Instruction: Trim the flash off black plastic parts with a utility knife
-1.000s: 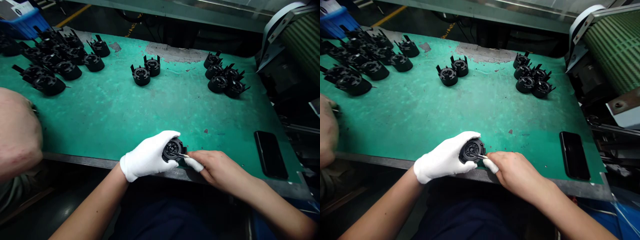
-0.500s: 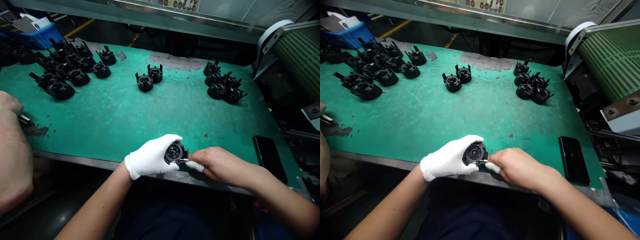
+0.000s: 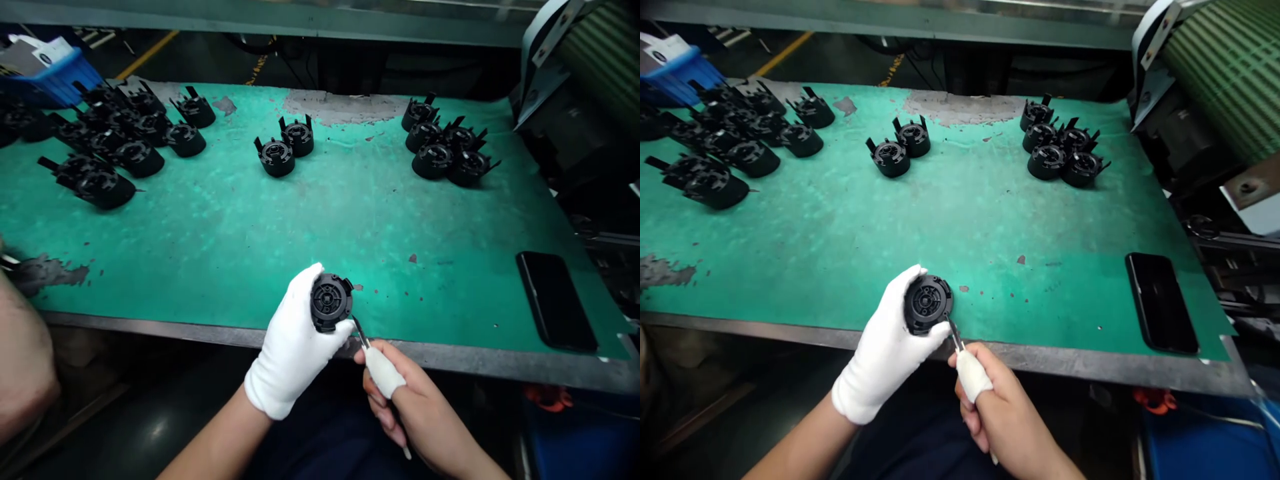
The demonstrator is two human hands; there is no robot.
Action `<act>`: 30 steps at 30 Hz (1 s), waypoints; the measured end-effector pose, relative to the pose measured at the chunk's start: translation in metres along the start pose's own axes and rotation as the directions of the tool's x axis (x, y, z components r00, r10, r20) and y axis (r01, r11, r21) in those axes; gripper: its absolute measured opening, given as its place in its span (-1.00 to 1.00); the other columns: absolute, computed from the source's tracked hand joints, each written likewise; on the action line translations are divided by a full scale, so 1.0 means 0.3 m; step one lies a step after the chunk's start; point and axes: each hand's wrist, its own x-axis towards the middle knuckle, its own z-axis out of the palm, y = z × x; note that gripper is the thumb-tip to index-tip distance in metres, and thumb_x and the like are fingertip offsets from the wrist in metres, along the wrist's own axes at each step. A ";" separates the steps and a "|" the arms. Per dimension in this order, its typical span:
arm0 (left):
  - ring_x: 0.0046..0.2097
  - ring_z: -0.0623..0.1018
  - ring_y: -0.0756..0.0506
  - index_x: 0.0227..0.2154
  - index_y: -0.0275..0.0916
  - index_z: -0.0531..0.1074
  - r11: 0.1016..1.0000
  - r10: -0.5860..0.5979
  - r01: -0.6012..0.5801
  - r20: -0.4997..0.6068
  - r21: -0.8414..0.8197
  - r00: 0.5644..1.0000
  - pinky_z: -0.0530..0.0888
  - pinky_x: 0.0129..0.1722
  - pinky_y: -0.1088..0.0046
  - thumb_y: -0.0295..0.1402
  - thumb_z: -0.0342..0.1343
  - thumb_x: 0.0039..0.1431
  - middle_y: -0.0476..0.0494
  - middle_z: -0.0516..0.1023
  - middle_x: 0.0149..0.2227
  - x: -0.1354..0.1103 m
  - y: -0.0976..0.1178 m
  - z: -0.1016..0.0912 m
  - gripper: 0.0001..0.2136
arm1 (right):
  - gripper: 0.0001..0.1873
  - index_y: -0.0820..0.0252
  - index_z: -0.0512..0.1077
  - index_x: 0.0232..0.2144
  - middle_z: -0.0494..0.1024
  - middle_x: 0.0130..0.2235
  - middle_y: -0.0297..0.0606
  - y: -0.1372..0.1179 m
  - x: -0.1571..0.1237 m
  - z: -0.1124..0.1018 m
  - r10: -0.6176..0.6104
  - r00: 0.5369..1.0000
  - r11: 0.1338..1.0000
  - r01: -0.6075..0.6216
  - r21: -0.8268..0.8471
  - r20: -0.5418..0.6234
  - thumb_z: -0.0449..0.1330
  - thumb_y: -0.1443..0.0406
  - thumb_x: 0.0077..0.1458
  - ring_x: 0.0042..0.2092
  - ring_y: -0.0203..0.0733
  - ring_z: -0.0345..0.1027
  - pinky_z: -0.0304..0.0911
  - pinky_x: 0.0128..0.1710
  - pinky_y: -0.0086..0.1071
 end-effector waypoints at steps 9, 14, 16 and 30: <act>0.26 0.42 -0.15 0.25 -0.14 0.19 0.996 -0.090 0.090 -0.021 -0.008 0.996 0.36 0.32 0.29 -0.18 0.46 -0.05 -0.16 0.39 0.24 -0.003 -0.001 0.002 -0.18 | -0.74 0.11 0.23 -0.06 0.26 -0.48 -0.53 -0.002 0.010 0.091 0.066 0.993 0.963 -0.090 0.254 0.101 0.12 0.17 0.25 -0.61 -0.47 -0.04 -0.14 -0.71 -0.59; 0.22 0.46 -0.15 0.23 -0.12 0.21 0.997 -0.072 0.073 -0.040 0.032 0.997 0.40 0.28 0.30 -0.15 0.44 -0.01 -0.14 0.42 0.21 -0.006 -0.004 0.003 -0.22 | -0.75 0.10 0.23 -0.12 0.24 -0.51 -0.55 0.000 0.019 0.113 0.020 0.990 0.929 -0.069 0.364 0.137 0.14 0.15 0.22 -0.64 -0.49 -0.14 -0.28 -0.71 -0.56; 0.23 0.46 -0.15 0.24 -0.13 0.20 0.997 -0.062 0.064 -0.046 0.052 0.997 0.40 0.28 0.29 -0.15 0.42 0.01 -0.15 0.42 0.21 -0.006 -0.009 0.005 -0.23 | -0.76 0.09 0.23 -0.14 0.21 -0.51 -0.56 -0.005 0.017 0.118 0.023 0.989 0.932 -0.075 0.356 0.148 0.12 0.13 0.23 -0.63 -0.49 -0.16 -0.28 -0.70 -0.54; 0.22 0.47 -0.31 0.25 -0.18 0.19 0.996 0.008 -0.002 -0.067 0.092 0.998 0.44 0.25 0.04 0.02 0.36 0.05 -0.30 0.42 0.21 -0.014 -0.025 -0.001 -0.21 | -0.47 0.13 0.27 -0.28 0.20 -0.58 -0.60 0.007 0.033 0.254 0.072 0.984 0.766 -0.158 0.623 0.161 0.31 -0.13 0.04 -0.68 -0.53 -0.13 -0.31 -0.73 -0.59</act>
